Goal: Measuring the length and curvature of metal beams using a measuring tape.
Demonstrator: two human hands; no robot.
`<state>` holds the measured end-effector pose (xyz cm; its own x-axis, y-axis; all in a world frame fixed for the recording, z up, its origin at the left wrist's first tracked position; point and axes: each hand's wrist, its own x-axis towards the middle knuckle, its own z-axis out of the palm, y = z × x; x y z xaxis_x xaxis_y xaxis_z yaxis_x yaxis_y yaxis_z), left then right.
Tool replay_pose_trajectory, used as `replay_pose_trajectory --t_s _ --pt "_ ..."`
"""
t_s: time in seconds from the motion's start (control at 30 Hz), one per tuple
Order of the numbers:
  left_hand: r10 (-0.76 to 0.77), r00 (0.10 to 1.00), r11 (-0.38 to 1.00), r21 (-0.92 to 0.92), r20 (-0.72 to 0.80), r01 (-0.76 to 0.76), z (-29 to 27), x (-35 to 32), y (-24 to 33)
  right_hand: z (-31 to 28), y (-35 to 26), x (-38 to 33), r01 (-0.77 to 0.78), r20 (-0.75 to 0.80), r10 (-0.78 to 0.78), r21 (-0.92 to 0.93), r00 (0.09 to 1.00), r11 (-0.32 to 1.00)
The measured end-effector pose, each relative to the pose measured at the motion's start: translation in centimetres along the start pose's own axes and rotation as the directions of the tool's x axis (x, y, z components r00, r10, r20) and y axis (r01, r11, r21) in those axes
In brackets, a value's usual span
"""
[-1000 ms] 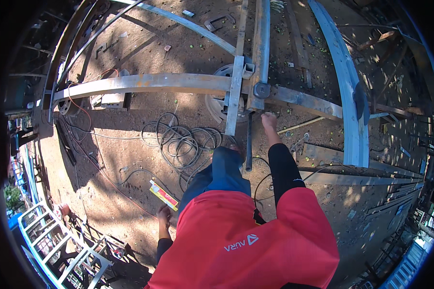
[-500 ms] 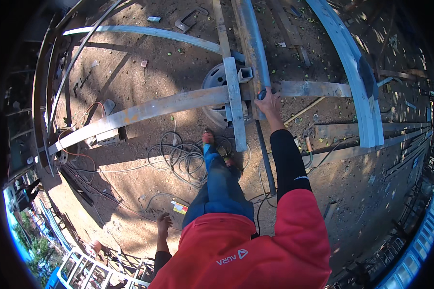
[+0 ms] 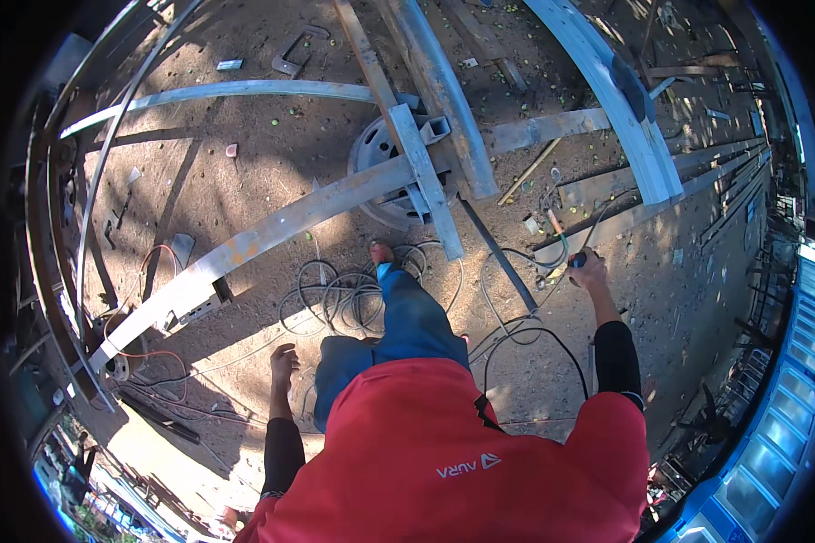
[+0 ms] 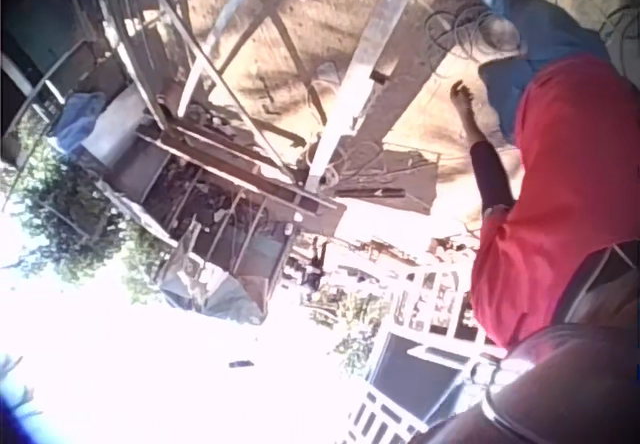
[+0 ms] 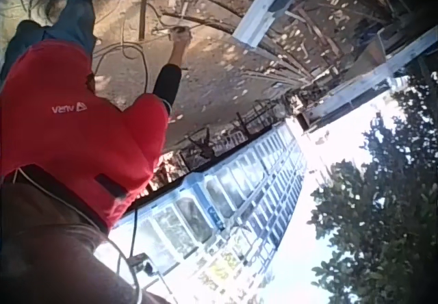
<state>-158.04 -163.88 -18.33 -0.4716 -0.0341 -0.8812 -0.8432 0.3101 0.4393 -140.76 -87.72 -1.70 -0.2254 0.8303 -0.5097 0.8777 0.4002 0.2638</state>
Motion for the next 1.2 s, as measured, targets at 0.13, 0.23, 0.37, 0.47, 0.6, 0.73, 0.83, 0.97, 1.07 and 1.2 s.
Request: replay_pose_trajectory --t_s 0.13,0.23,0.37,0.47,0.6,0.73,0.83,0.97,1.07,1.2 --pt "-0.123 0.984 0.982 0.160 0.125 0.103 -2.6 4.4 -3.7 1.3 6.1 -12.0 -0.065 -0.057 0.073 0.139 0.996 0.988" --pt "-0.032 0.975 0.992 0.127 0.219 0.004 -6.0 5.7 -2.9 2.5 6.3 -21.3 -0.042 -0.210 0.110 0.303 0.971 0.952" --pt "0.225 0.958 0.973 0.012 0.180 -0.231 -15.0 7.3 -1.4 2.3 -0.5 -31.5 0.077 -0.243 -0.002 0.301 0.970 0.950" --pt "0.212 0.962 0.976 -0.083 0.173 -0.200 -22.3 5.0 0.4 1.4 -10.1 -39.9 0.321 -0.276 -0.269 0.164 0.923 0.933" --pt "0.426 0.898 0.897 -0.174 0.107 -0.405 -30.9 0.4 1.5 2.6 -22.8 -47.5 0.661 -0.346 -0.612 0.032 0.711 0.750" --pt "0.546 0.834 0.816 -0.277 0.076 -0.508 -37.8 -4.7 -1.6 6.0 -38.2 -56.5 0.914 -0.189 -0.953 -0.289 0.238 0.286" --pt "0.591 0.806 0.744 -0.399 0.018 -0.537 -41.3 -8.1 -6.5 12.0 -48.8 -61.1 0.958 0.067 -0.997 -0.286 0.026 0.005" --pt "0.446 0.890 0.743 -0.517 -0.093 -0.426 -44.0 -11.5 -13.9 20.0 -60.2 -71.2 0.966 0.381 -0.908 -0.114 -0.172 -0.231" --pt "0.352 0.892 0.572 -0.689 -0.285 -0.446 -44.0 -15.2 -16.2 24.1 -64.9 -81.0 0.829 0.454 -0.706 0.157 -0.543 -0.537" --pt "0.131 0.915 0.012 -0.922 -0.382 -0.387 -44.5 -17.6 -14.1 28.2 -68.9 -91.8 0.488 0.408 -0.268 0.751 -0.873 -0.445"
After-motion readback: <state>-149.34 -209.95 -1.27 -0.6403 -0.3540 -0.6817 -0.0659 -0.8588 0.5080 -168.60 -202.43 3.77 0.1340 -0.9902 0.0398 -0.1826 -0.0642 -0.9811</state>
